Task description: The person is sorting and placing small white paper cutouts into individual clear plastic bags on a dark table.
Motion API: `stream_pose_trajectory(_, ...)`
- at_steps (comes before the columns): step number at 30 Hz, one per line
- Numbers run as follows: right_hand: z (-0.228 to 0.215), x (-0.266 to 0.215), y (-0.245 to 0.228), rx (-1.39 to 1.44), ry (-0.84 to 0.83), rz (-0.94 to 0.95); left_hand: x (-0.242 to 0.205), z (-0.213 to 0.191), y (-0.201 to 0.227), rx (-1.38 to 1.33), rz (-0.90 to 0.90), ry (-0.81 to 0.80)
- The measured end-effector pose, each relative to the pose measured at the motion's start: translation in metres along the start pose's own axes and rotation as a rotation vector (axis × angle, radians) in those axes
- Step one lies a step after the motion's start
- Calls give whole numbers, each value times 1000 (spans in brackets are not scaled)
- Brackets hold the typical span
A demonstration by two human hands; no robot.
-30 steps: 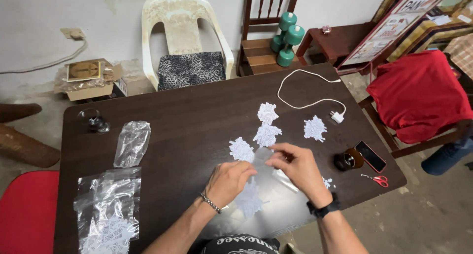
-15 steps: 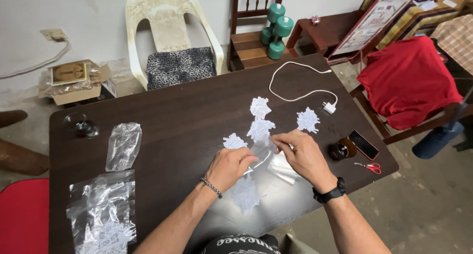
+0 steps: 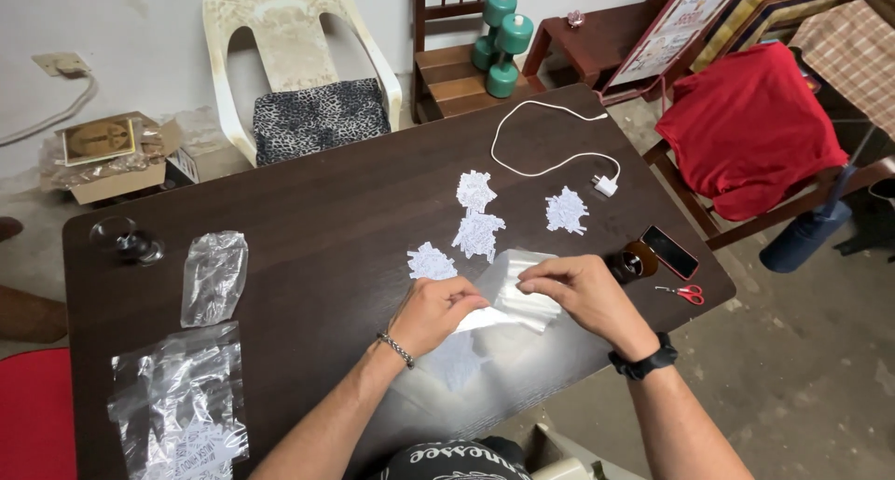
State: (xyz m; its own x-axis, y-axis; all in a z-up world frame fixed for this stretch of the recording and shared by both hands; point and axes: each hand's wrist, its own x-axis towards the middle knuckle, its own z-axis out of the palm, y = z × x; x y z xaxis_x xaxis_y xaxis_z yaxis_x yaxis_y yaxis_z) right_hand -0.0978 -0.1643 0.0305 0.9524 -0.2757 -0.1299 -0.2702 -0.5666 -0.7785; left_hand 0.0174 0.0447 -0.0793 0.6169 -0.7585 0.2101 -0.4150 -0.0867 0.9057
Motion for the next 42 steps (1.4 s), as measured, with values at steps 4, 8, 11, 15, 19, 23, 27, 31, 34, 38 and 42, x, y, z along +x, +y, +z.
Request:
stream_pose_trajectory(4, -27, -15, 18, -111, 41, -112, -26, 8, -30, -184, -192, 76)
stream_pose_trajectory(8, -69, -53, 30, -256, 152, -59, -77, 36, -124, 325, -217, -116)
stream_pose_trajectory(11, -89, -86, 60, -341, 215, 24, -110, 75, -178, 651, -141, -283)
stream_pose_trajectory(15, -97, -130, 103, -382, 304, 328, -117, 133, -209, 1099, 147, 196)
stream_pose_trajectory(19, -100, -163, 125, -299, 377, 510, -84, 152, -177, 1037, 144, 174)
stream_pose_trajectory(23, -106, -179, 149, -226, 372, 262, -73, 155, -164, 808, 4, -304)
stream_pose_trajectory(27, -102, -163, 147, -208, 395, 117, -95, 148, -203, 719, 235, -134)
stream_pose_trajectory(31, -93, -133, 136, -207, 337, 35, -125, 91, -250, 836, 186, -25)
stream_pose_trajectory(34, -82, -105, 125, -175, 294, -31, -147, 35, -260, 884, 163, 299)
stream_pose_trajectory(38, -72, -74, 98, -180, 179, 72, -162, 22, -254, 878, -111, 457)
stream_pose_trajectory(42, -63, -61, 69, -253, 199, 166, -126, 35, -188, 1113, -223, 295)
